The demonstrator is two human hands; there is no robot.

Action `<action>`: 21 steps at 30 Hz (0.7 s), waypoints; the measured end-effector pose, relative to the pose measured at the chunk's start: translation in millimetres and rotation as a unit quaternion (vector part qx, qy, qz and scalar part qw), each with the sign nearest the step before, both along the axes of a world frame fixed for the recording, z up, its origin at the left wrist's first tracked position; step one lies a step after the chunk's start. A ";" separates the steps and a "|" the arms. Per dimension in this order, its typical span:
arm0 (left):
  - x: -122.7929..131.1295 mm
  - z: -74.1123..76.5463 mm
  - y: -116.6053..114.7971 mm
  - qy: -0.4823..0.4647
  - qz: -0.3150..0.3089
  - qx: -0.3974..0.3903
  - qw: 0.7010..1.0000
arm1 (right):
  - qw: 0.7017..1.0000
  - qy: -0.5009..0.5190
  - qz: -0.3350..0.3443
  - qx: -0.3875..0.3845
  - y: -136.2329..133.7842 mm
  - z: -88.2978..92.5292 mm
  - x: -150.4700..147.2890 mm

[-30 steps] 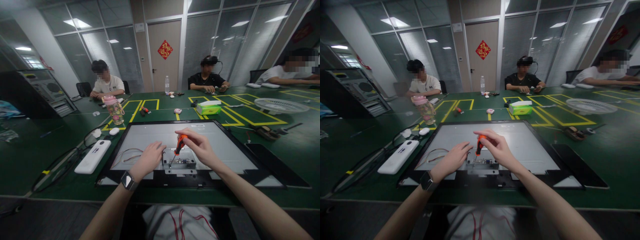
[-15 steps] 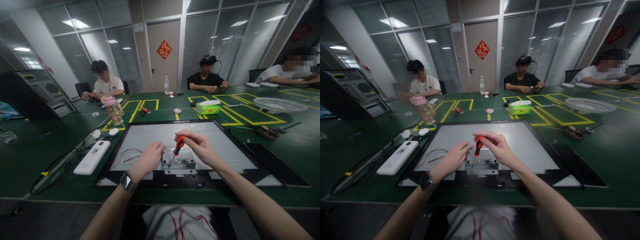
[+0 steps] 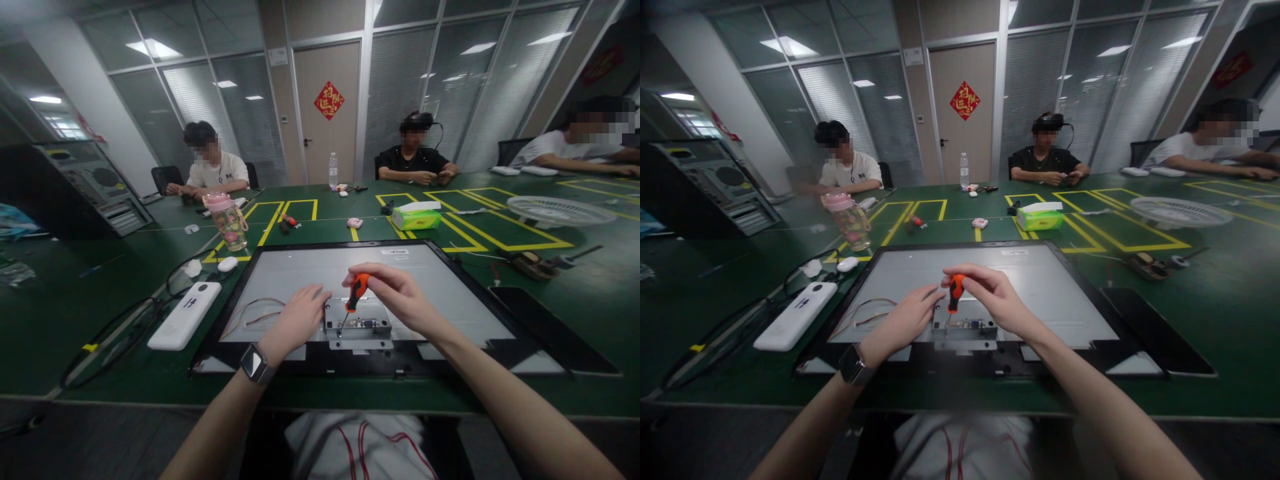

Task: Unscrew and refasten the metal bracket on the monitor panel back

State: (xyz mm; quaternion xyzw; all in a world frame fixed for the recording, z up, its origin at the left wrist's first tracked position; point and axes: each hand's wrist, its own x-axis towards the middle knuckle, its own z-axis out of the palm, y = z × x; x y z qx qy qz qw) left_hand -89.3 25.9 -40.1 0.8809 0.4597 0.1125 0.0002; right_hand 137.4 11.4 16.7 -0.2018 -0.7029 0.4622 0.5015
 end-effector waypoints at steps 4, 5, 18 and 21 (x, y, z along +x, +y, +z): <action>-0.1 -1.8 1.7 -0.002 -0.001 0.004 1.000 | 1.000 0.011 0.013 0.002 1.9 -1.7 -1.7; 0.0 -2.1 2.0 -0.002 -0.001 0.005 1.000 | 1.000 0.015 0.012 0.007 2.4 -1.8 -2.3; 0.2 -1.6 1.9 0.004 -0.002 0.000 1.000 | 1.000 0.016 0.009 -0.020 2.0 -1.9 0.2; 0.4 -1.1 1.8 0.014 0.000 0.001 1.000 | 1.000 0.012 -0.013 -0.008 1.5 -1.7 -1.8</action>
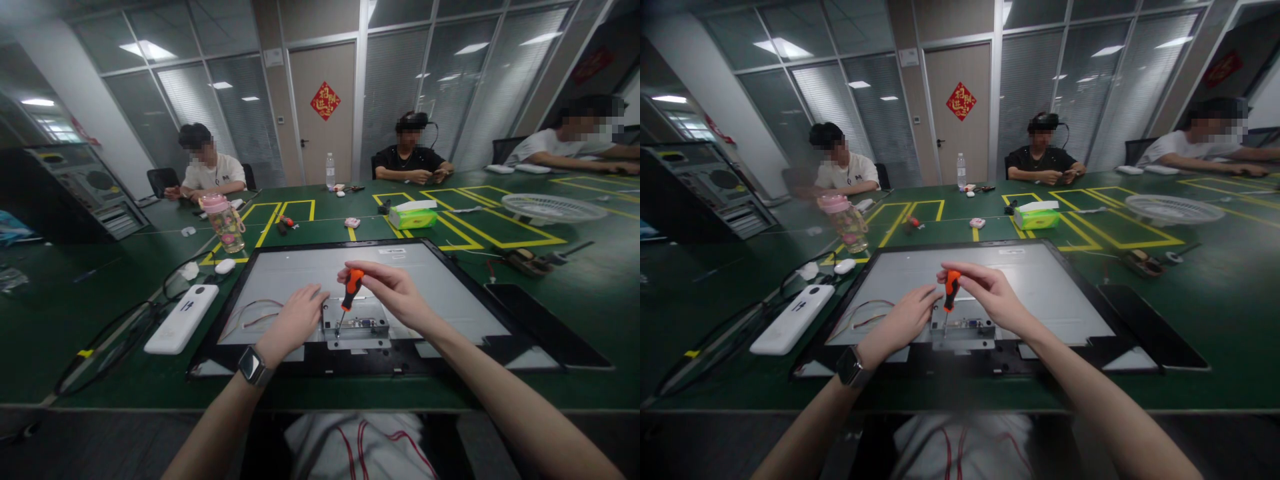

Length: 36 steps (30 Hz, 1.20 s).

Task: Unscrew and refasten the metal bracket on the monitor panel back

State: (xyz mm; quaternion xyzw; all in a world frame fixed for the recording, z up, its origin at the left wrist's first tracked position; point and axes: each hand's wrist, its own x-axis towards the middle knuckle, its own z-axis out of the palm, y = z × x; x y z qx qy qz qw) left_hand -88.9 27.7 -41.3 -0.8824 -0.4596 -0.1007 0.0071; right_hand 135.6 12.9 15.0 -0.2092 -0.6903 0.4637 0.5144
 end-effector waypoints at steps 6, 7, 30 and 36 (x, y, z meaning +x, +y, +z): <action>0.7 2.0 -1.9 0.004 0.005 0.001 1.000 | 0.987 -0.037 -0.120 0.099 -1.8 2.2 -2.1; 0.6 1.8 -1.7 0.001 0.004 0.001 1.000 | 0.987 -0.041 -0.115 0.102 -2.6 2.5 -2.1; -0.4 0.5 -1.0 0.003 0.002 0.004 1.000 | 0.981 -0.057 -0.150 0.112 -1.1 -10.4 -6.9; 0.9 3.0 -2.5 0.005 0.002 0.000 1.000 | 0.950 -0.107 -0.221 0.192 1.0 -11.5 -6.2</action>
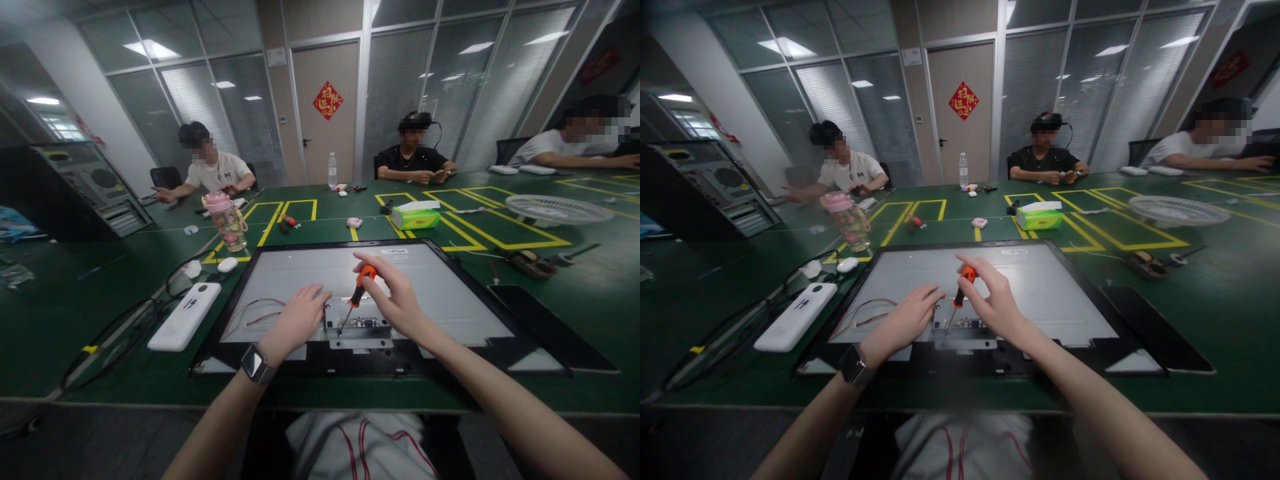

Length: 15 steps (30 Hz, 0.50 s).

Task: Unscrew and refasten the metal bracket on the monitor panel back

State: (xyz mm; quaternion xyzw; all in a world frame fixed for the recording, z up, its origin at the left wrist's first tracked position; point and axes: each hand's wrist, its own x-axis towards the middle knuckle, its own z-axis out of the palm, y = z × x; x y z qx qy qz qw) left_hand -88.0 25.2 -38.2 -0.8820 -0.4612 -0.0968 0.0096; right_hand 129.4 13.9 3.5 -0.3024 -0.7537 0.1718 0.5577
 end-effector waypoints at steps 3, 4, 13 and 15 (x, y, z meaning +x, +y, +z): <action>0.5 0.4 0.0 -0.001 0.001 0.004 1.000 | 0.995 0.019 0.088 -0.038 -0.6 -1.9 0.9; 0.5 0.0 0.2 -0.002 0.002 0.005 1.000 | 0.993 0.027 0.108 -0.049 -0.9 -2.8 0.8; -1.9 -5.8 3.0 -0.010 -0.002 0.007 1.000 | 0.999 0.024 0.007 -0.046 1.2 -2.4 0.1; -2.1 -6.1 3.3 -0.010 -0.004 0.009 1.000 | 0.998 0.016 0.025 -0.052 0.7 0.0 1.2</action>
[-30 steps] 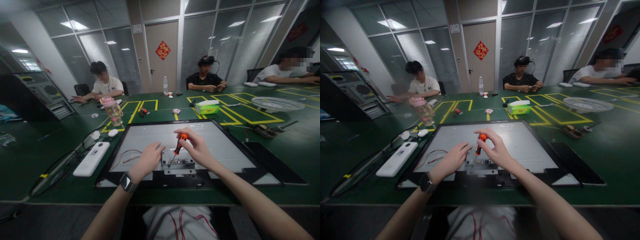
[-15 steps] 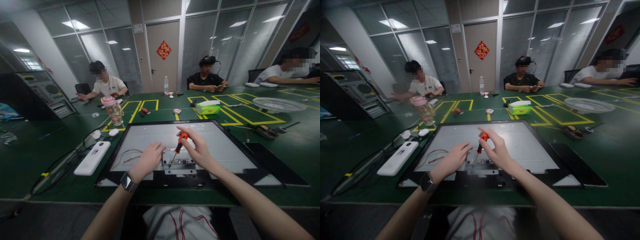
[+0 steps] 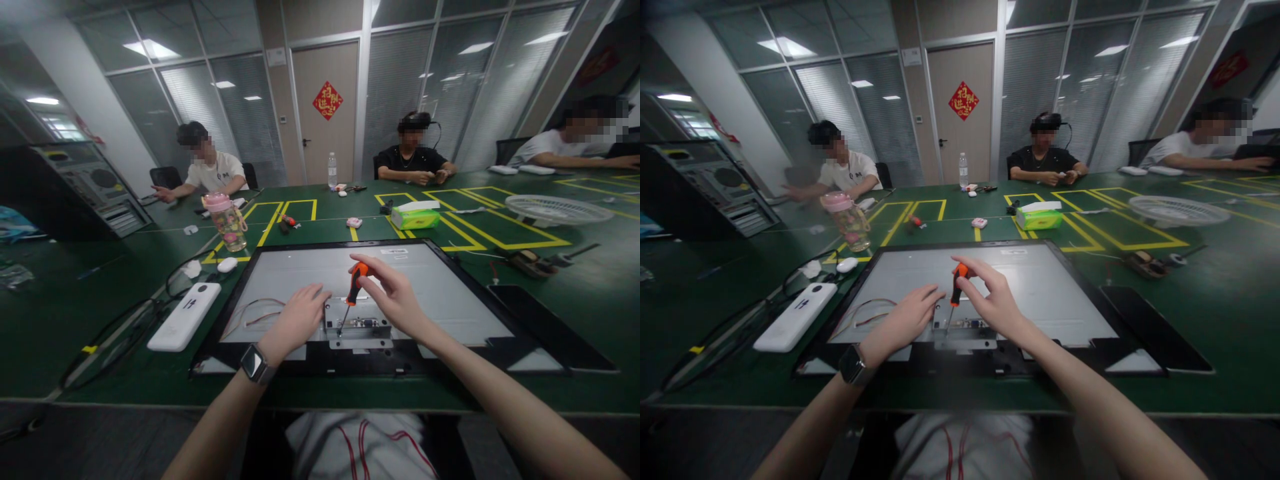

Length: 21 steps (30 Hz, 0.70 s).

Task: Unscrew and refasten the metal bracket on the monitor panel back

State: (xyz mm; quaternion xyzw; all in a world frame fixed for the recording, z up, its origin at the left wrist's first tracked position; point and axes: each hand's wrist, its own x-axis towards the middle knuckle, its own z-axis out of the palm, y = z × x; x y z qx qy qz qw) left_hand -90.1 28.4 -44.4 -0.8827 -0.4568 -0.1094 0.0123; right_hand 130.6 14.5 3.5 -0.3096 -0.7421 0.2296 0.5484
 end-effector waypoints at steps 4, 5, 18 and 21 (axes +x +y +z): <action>-0.2 0.1 -0.2 0.001 -0.001 0.005 1.000 | 0.997 0.026 0.067 -0.041 -2.4 3.5 -0.2; -0.2 0.2 -0.3 -0.001 -0.001 0.004 1.000 | 0.996 0.035 0.068 -0.046 -2.6 3.8 -0.7; 0.8 2.9 -1.9 0.000 0.004 -0.002 1.000 | 0.993 0.037 0.095 -0.053 -4.6 6.0 1.1; 0.6 2.9 -2.6 0.008 0.004 -0.003 1.000 | 0.996 0.049 0.072 -0.033 -2.6 4.4 -0.9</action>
